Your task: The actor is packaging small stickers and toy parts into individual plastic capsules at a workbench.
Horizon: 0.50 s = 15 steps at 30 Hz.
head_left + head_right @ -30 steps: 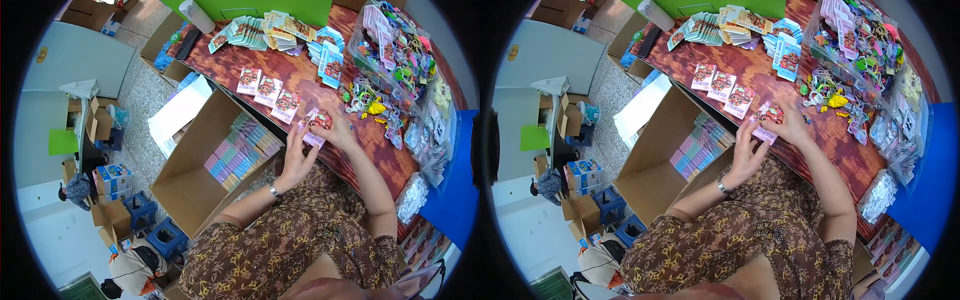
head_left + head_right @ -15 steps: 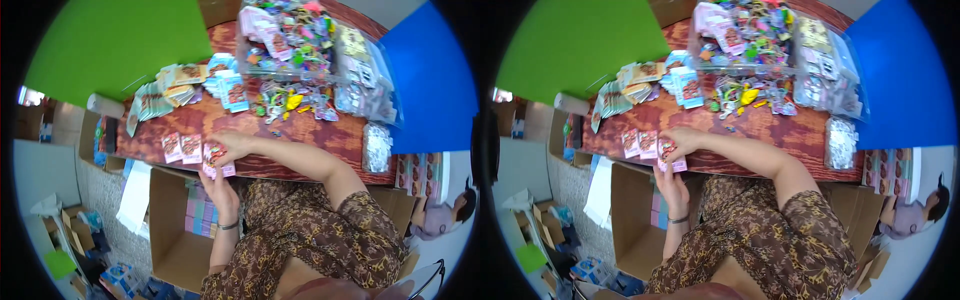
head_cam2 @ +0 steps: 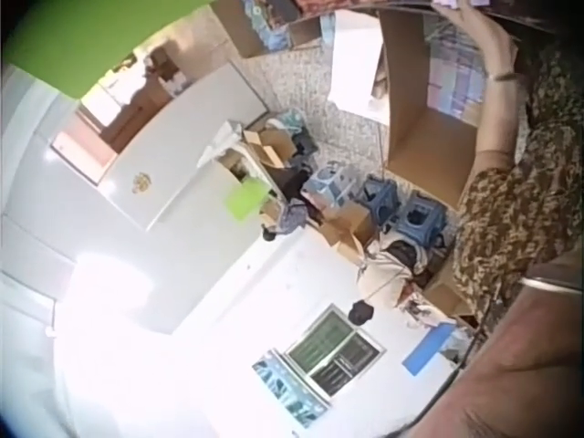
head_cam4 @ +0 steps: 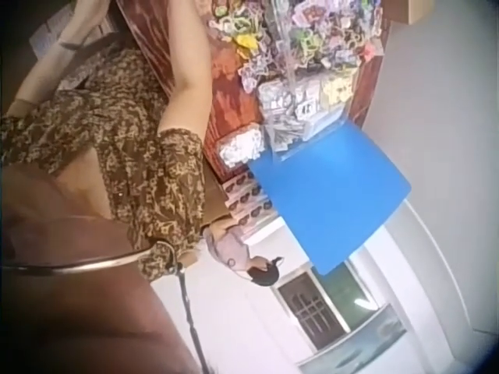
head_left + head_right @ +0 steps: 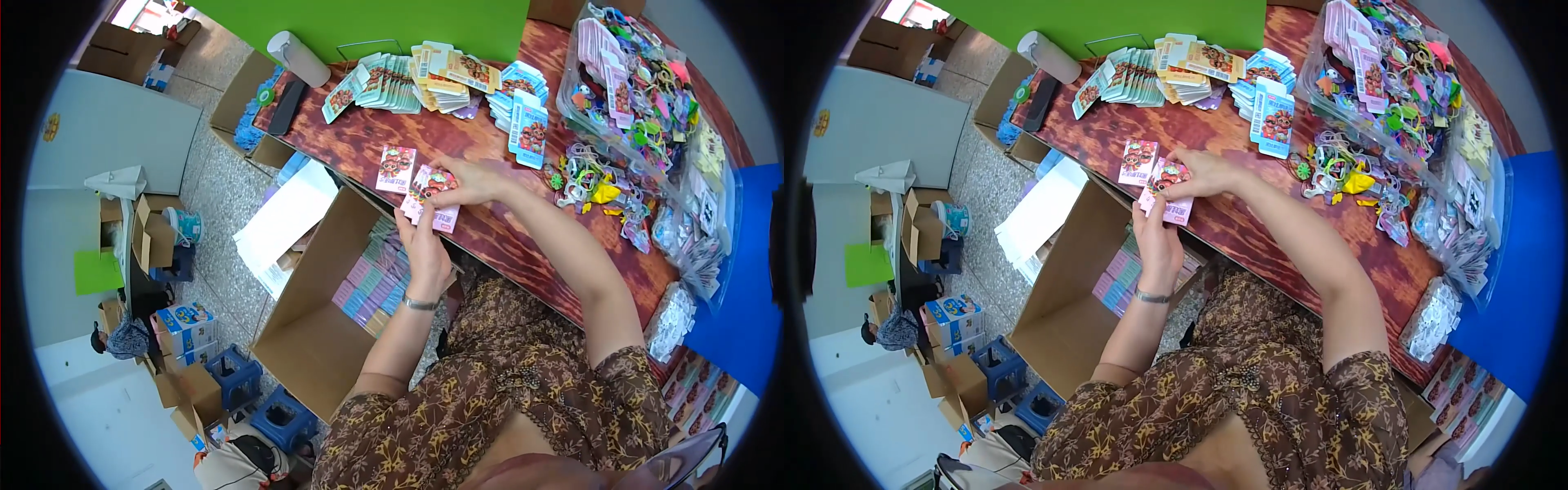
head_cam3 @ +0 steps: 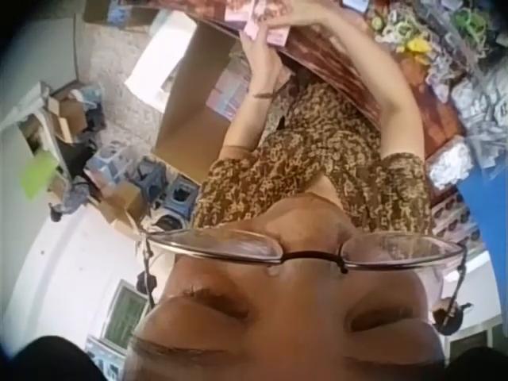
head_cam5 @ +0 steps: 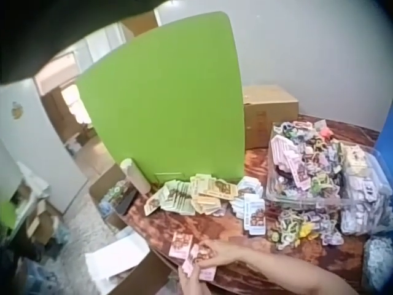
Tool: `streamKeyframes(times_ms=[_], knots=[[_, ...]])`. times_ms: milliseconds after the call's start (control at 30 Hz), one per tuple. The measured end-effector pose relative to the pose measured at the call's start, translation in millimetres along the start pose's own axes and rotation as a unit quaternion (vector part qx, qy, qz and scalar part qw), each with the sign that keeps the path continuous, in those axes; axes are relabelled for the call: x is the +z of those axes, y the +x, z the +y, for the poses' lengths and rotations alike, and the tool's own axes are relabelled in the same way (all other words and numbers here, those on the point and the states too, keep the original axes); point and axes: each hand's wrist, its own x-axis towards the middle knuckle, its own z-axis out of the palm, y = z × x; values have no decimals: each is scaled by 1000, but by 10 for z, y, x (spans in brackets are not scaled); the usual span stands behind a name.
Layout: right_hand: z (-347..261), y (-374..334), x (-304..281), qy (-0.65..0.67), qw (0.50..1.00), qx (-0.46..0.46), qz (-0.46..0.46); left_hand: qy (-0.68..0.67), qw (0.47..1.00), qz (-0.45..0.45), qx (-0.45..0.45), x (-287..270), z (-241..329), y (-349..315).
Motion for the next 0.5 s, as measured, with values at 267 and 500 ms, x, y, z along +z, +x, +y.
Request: streamKeyframes(times_ms=[267, 500], knots=[[-387, 781, 20, -12, 989, -125, 78, 53, 991, -118, 29, -22, 393, 633], [-369, 1223, 129, 29, 999, -31, 22, 72, 997, -2, -28, -250, 437, 974]])
